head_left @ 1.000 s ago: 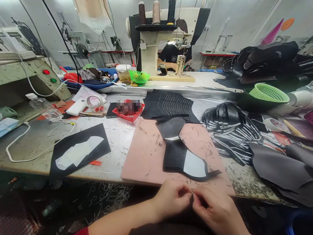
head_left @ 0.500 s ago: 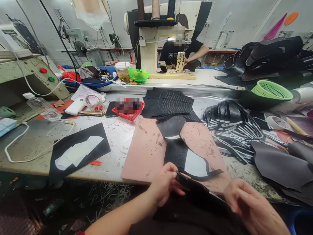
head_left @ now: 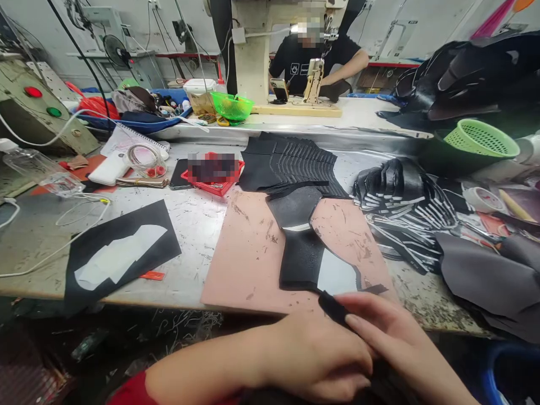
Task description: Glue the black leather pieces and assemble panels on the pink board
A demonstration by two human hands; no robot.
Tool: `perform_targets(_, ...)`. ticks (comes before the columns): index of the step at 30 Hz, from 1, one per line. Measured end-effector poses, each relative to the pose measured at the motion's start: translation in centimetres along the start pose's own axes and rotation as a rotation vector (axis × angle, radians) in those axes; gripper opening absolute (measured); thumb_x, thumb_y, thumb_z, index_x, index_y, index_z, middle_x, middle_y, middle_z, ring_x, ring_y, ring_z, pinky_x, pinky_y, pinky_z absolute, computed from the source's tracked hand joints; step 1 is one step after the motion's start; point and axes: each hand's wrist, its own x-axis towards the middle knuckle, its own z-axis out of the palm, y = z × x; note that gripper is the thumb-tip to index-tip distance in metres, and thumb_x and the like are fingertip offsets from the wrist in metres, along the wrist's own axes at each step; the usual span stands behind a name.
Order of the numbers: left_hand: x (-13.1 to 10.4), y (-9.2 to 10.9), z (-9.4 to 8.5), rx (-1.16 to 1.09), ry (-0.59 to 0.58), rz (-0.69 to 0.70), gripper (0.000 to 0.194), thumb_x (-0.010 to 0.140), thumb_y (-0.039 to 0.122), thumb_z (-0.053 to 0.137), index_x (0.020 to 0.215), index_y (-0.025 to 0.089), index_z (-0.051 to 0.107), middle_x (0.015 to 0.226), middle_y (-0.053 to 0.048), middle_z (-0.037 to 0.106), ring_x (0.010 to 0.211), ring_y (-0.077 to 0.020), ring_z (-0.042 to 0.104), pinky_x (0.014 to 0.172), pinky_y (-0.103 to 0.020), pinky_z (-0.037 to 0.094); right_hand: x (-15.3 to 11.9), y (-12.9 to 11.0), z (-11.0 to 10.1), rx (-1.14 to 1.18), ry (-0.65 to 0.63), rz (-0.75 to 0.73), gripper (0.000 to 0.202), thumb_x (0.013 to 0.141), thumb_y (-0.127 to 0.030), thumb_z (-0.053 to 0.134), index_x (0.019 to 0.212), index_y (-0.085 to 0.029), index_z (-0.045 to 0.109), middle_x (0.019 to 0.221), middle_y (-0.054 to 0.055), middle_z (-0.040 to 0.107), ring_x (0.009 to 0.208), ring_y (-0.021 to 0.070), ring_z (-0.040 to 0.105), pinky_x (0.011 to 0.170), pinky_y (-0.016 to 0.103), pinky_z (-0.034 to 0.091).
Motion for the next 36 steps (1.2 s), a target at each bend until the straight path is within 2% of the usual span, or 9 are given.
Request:
perform_targets(3,-1.2,-0.8,-0.9,0.084,0.06,0.054,0.014,0.082,0.026,0.055,0.09,0.015,0.058,0.101,-0.01,0.066,0.092,-0.0183,0.061,0.083,-0.025,0.048,1.1,-0.1,-0.3,-0.101,0.045,-0.042,0.027,0.074,-0.04,0.063,0.091,-0.019,0.064,0.084,0.008,0.068,0.077,0.0203,0.065,0.068,0.029,0.054)
perform_targets(5,-2.6,-1.8,-1.7,0.234,0.165,0.058,0.013,0.085,0.022,0.05,0.092,0.013,0.057,0.098,-0.01,0.065,0.093,-0.017,0.06,0.084,-0.026,0.048,1.6,-0.3,-1.0,-0.211,0.025,-0.053,0.02,0.075,-0.037,0.06,0.082,-0.019,0.063,0.076,0.005,0.067,0.071,0.0187,0.063,0.064,0.028,0.053)
perform_targets(8,-4.4,-3.4,-2.6,0.577,0.281,0.0,0.015,0.083,0.011,0.048,0.094,0.012,0.057,0.096,-0.01,0.064,0.089,-0.0183,0.059,0.078,-0.03,0.05,2.0,-0.8,-1.3,-0.315,-0.093,-0.03,0.016,0.078,-0.033,0.055,0.071,-0.019,0.059,0.063,0.001,0.061,0.06,0.0156,0.059,0.057,0.026,0.05)
perform_targets(10,-5.0,-4.2,-3.0,0.739,0.287,-0.023,0.017,0.082,0.008,0.047,0.094,0.012,0.058,0.099,-0.01,0.063,0.09,-0.0205,0.058,0.077,-0.033,0.049,2.4,-1.3,-0.6,-0.357,-0.134,-0.074,0.014,0.08,-0.028,0.052,0.07,-0.02,0.056,0.07,0.001,0.061,0.066,0.0155,0.059,0.063,0.026,0.049)
perform_targets(12,-5.2,-4.6,-3.2,0.808,0.252,-0.023,0.016,0.082,0.007,0.046,0.091,0.012,0.058,0.097,-0.009,0.063,0.09,-0.0207,0.057,0.077,-0.035,0.049,3.1,-2.0,0.6,-0.423,-0.143,-0.142,0.012,0.081,-0.023,0.05,0.07,-0.02,0.054,0.08,0.003,0.06,0.075,0.0157,0.058,0.068,0.027,0.047)
perform_targets(16,-5.5,-4.8,-3.1,0.83,0.176,0.025,0.013,0.083,0.009,0.046,0.085,0.013,0.058,0.085,-0.007,0.062,0.08,-0.0165,0.058,0.071,-0.03,0.049,5.0,-3.0,2.8,-0.541,-0.17,-0.174,0.013,0.082,-0.019,0.051,0.069,-0.021,0.053,0.07,-0.001,0.058,0.066,0.013,0.056,0.06,0.023,0.044)
perform_targets(22,-6.5,-5.1,-2.2,0.883,0.121,0.112,0.015,0.081,0.008,0.05,0.093,0.01,0.059,0.084,-0.008,0.062,0.084,-0.0195,0.058,0.073,-0.033,0.05,7.2,-2.5,4.7,-0.643,-0.204,-0.179,0.013,0.078,-0.016,0.053,0.065,-0.02,0.054,0.066,-0.002,0.059,0.06,0.0123,0.056,0.054,0.022,0.042)
perform_targets(27,-6.5,-5.2,-2.3,0.897,0.143,0.13,0.014,0.08,0.008,0.052,0.089,0.009,0.061,0.085,-0.008,0.061,0.084,-0.0206,0.057,0.071,-0.033,0.049,7.4,-1.8,5.1,-0.666,-0.193,-0.147,0.013,0.076,-0.015,0.052,0.063,-0.02,0.052,0.063,-0.002,0.058,0.057,0.0121,0.054,0.05,0.022,0.04)
perform_targets(36,-6.4,-5.5,-2.8,0.876,0.128,0.186,0.016,0.08,0.007,0.049,0.088,0.009,0.063,0.086,-0.008,0.063,0.085,-0.0211,0.059,0.072,-0.033,0.047,7.6,-2.2,5.3,-0.623,-0.198,-0.061,0.013,0.074,-0.016,0.053,0.063,-0.02,0.054,0.062,-0.002,0.059,0.057,0.0123,0.054,0.051,0.022,0.04)
